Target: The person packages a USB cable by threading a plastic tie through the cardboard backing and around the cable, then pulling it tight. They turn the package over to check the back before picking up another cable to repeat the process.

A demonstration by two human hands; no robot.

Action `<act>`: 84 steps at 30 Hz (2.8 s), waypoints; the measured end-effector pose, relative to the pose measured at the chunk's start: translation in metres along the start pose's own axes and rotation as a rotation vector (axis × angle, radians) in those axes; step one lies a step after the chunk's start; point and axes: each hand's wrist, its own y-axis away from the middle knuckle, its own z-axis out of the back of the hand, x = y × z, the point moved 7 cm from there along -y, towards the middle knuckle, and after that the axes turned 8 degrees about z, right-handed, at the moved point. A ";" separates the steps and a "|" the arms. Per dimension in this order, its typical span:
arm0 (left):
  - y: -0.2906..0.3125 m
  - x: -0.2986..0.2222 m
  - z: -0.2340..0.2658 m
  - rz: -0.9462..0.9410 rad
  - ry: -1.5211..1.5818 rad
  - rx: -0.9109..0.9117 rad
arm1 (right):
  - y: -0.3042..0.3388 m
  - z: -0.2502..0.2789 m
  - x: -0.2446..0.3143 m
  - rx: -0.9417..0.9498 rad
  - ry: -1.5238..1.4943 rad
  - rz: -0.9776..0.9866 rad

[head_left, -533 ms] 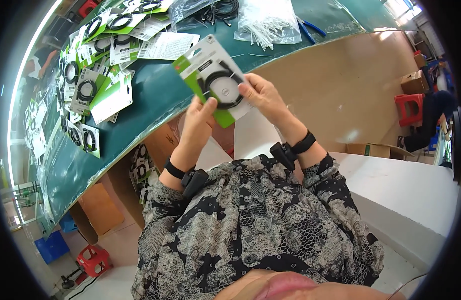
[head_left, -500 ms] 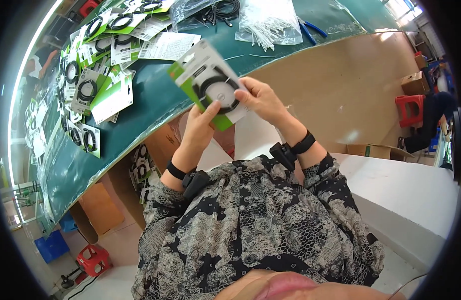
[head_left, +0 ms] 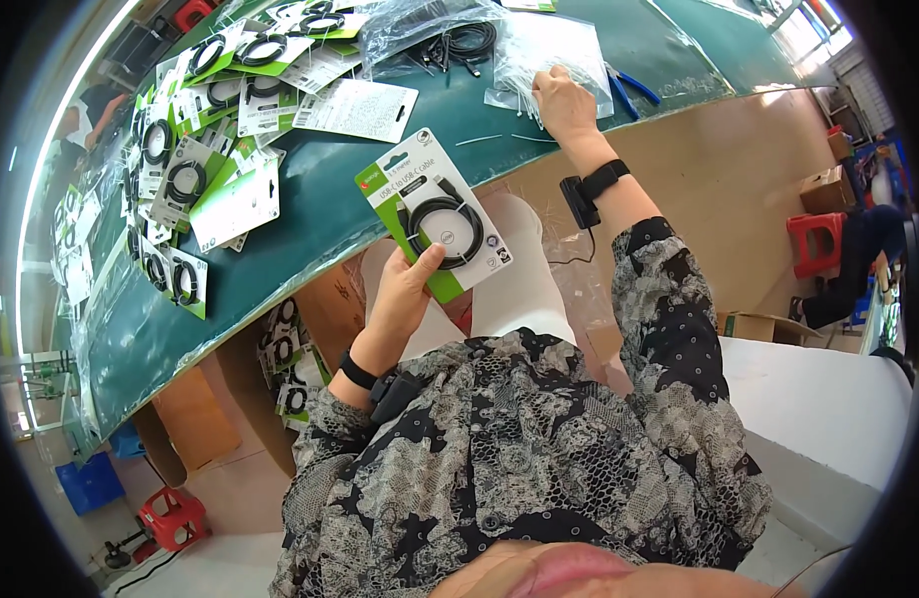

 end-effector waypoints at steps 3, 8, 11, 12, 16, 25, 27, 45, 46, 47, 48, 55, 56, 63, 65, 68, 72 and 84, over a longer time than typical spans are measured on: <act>-0.001 0.001 0.000 0.008 0.002 0.012 | -0.003 -0.005 -0.002 0.000 0.049 0.024; -0.002 0.001 -0.009 0.014 0.015 0.044 | -0.010 -0.004 -0.005 0.031 0.036 0.065; -0.003 0.003 -0.011 0.031 0.025 0.059 | -0.014 0.005 -0.019 0.087 -0.005 0.070; -0.003 0.004 -0.011 0.043 0.024 0.071 | -0.017 0.003 -0.031 0.200 -0.096 0.056; -0.005 0.010 -0.014 0.063 0.126 0.114 | -0.006 0.009 -0.057 0.438 -0.392 -0.024; -0.013 -0.015 -0.040 -0.004 0.289 0.319 | 0.088 0.089 0.017 0.374 -0.921 -0.170; -0.014 -0.015 -0.044 0.042 0.393 0.328 | 0.108 0.097 0.045 0.164 -1.073 -0.014; -0.003 -0.020 -0.092 0.448 1.473 0.790 | 0.112 0.143 0.136 -0.164 -0.878 0.217; -0.003 -0.021 -0.092 0.450 1.469 0.787 | 0.112 0.142 0.138 -0.149 -0.855 0.227; -0.003 -0.021 -0.092 0.452 1.463 0.795 | 0.112 0.142 0.139 -0.151 -0.856 0.225; -0.003 -0.021 -0.092 0.453 1.458 0.803 | 0.112 0.141 0.140 -0.149 -0.847 0.229; -0.002 -0.017 -0.092 0.449 1.450 0.807 | 0.111 0.136 0.143 -0.140 -0.860 0.226; -0.002 -0.017 -0.092 0.449 1.445 0.805 | 0.111 0.135 0.143 -0.133 -0.859 0.220; -0.004 -0.014 -0.088 0.432 1.424 0.762 | 0.111 0.134 0.141 -0.173 -0.884 0.179; -0.005 -0.011 -0.086 0.435 1.425 0.715 | 0.112 0.134 0.142 -0.168 -0.908 0.173; -0.010 -0.008 -0.080 0.313 1.166 0.713 | 0.111 0.133 0.145 -0.186 -0.929 0.183; -0.018 -0.007 -0.070 0.270 0.791 0.551 | 0.114 0.131 0.141 -0.187 -0.975 0.175; -0.019 -0.023 -0.058 0.220 0.335 0.274 | 0.135 0.082 0.100 -0.162 -1.421 -0.099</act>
